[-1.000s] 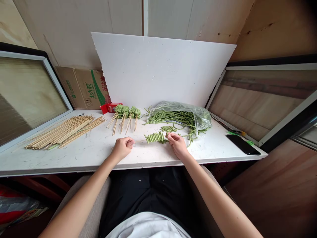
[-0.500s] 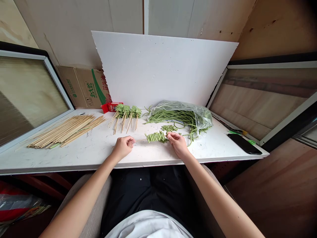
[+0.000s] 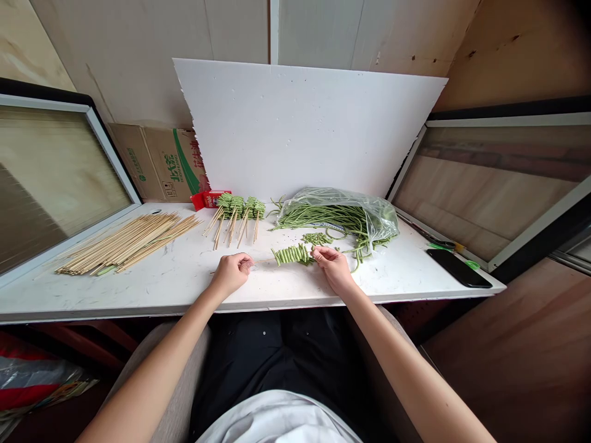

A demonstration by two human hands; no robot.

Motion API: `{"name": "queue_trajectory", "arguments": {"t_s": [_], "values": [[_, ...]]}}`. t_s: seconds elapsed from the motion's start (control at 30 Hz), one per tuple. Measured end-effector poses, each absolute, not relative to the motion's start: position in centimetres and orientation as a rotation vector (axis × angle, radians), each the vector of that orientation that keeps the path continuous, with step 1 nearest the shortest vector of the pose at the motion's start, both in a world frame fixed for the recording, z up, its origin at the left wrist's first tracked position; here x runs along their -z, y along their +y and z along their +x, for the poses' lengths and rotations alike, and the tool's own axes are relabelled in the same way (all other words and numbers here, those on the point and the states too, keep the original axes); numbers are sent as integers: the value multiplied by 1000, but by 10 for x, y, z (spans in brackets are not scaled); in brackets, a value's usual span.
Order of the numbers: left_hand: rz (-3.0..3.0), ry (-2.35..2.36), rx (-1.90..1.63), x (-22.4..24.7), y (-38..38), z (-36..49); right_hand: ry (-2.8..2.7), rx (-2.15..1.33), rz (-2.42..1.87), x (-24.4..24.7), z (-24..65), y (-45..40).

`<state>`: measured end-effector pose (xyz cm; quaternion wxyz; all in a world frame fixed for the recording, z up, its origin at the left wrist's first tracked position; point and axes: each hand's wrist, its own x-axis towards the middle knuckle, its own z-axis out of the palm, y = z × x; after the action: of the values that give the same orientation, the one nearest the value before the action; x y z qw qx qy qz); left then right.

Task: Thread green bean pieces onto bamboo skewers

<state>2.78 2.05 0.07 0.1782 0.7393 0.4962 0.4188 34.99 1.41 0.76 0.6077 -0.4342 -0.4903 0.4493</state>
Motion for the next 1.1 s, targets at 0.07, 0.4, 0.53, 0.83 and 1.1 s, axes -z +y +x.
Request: {"name": "queue_trajectory", "arguments": {"t_s": [0.07, 0.4, 0.53, 0.83, 1.1], "values": [[2107, 1407, -1183, -1, 20, 28, -1123, -1036, -1003, -8, 350, 14], [2221, 1448, -1151, -2, 19, 28, -1124, -958, -1065, -4, 349, 14], [2245, 1481, -1123, -2, 19, 27, -1167, -927, -1101, -4, 349, 14], [2222, 1462, -1155, -3, 18, 28, -1187, -946, -1087, -8, 347, 11], [2065, 1422, -1238, -1, 20, 28, -1117, -1021, -1020, -6, 350, 16]]}}
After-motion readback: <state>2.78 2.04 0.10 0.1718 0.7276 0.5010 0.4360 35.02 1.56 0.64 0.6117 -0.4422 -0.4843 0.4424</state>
